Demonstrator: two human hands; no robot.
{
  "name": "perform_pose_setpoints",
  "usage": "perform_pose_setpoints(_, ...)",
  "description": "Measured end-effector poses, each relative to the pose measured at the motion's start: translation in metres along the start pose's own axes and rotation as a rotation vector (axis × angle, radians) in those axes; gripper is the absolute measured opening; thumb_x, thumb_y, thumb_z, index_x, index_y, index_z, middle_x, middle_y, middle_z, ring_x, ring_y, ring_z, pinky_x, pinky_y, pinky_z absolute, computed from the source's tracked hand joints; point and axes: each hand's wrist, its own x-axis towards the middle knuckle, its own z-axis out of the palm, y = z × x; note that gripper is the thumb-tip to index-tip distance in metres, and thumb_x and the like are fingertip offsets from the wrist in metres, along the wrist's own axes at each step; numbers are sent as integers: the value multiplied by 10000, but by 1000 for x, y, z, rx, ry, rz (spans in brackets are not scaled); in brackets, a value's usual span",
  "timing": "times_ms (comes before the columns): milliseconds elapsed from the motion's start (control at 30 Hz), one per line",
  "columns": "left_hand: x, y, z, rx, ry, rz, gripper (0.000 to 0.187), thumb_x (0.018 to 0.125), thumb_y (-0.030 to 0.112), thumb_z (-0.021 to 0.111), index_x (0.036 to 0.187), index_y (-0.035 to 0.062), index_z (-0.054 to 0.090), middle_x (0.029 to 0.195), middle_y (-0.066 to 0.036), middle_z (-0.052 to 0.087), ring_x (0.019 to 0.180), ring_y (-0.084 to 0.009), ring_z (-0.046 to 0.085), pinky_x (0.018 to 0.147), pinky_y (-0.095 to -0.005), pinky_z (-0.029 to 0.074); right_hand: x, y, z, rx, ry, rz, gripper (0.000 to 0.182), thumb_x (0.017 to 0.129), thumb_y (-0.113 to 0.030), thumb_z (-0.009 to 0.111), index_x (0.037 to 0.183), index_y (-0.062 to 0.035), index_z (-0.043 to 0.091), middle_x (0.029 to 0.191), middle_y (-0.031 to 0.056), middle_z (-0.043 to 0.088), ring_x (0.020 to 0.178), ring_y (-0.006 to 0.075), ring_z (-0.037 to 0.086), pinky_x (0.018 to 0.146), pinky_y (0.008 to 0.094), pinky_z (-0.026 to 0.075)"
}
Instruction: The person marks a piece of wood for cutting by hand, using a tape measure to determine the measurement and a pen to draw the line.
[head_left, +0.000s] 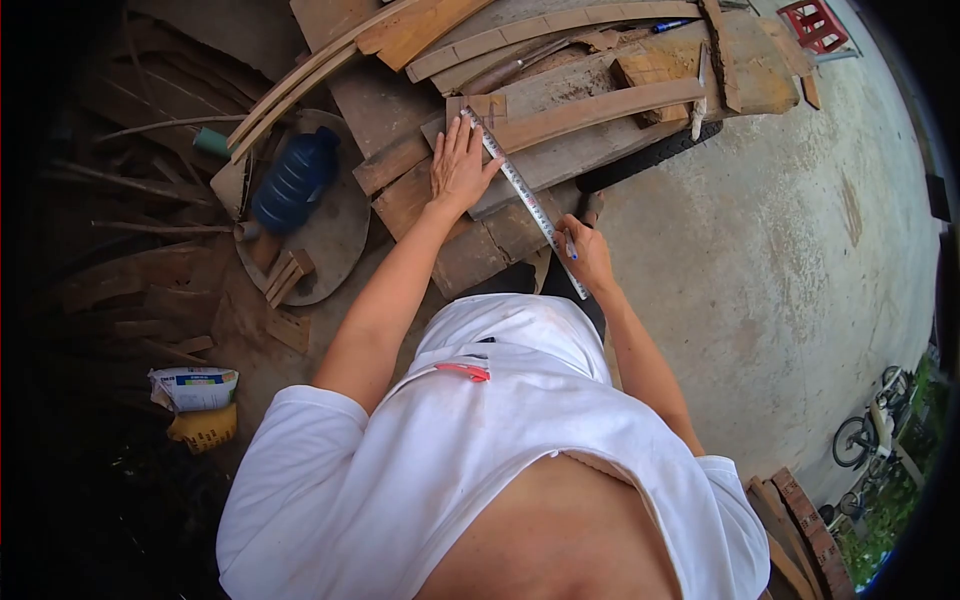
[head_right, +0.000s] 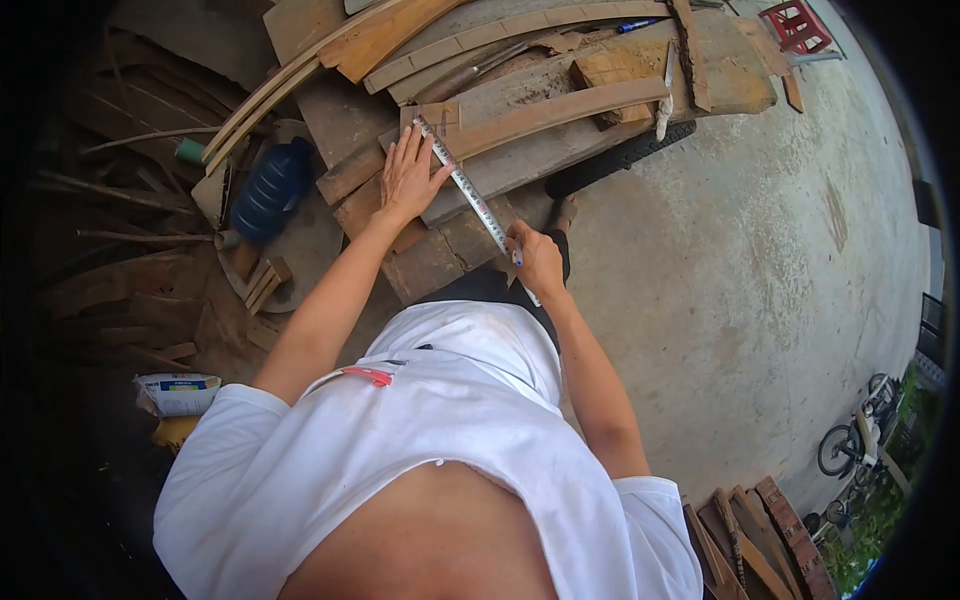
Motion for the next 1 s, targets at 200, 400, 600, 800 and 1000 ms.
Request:
perform_pose_setpoints(200, 19, 1, -12, 66, -82, -25, 693, 935, 523, 589, 1397, 17, 484, 1583, -159, 347, 1493, -315, 258, 1216, -480, 216, 7, 7, 0, 31, 46, 110, 196, 907, -235, 616, 982, -63, 671, 871, 212, 699, 845, 402, 683, 752, 470, 520)
perform_pose_setpoints(400, 18, 0, -2, 0, -64, -102, 729, 914, 512, 601, 1439, 27, 456, 1574, -143, 371, 1487, -299, 279, 1216, -479, 216, 14, 7, -7, 182, 100, 133, 241, 921, -241, 580, 990, -38, 690, 855, 195, 710, 794, 355, 703, 760, 417, 535)
perform_pose_setpoints(600, 8, 16, -14, 35, -148, -108, 702, 879, 388, 627, 1460, 37, 450, 1572, -116, 381, 1465, -318, 312, 1199, -559, 208, -15, 4, 5, 450, -124, 372, 253, 961, -255, 566, 1016, -31, 669, 755, 141, 679, 587, 217, 665, 583, 360, 530)
perform_pose_setpoints(800, 8, 17, -14, -2, -192, -177, 675, 868, 390, 651, 1454, 97, 490, 1580, -54, 371, 1449, -328, 318, 1177, -601, 217, -17, 11, 15, 467, -83, 367, 255, 955, -259, 580, 1001, -26, 673, 783, 156, 687, 699, 253, 682, 641, 362, 514)
perform_pose_setpoints(1000, 7, 14, -10, 6, -160, -211, 672, 868, 483, 630, 1441, 147, 527, 1581, -17, 383, 1444, -306, 333, 1179, -521, 254, -17, 18, 20, 407, -20, 304, 286, 950, -282, 578, 989, -17, 679, 822, 186, 692, 782, 307, 695, 729, 388, 509)
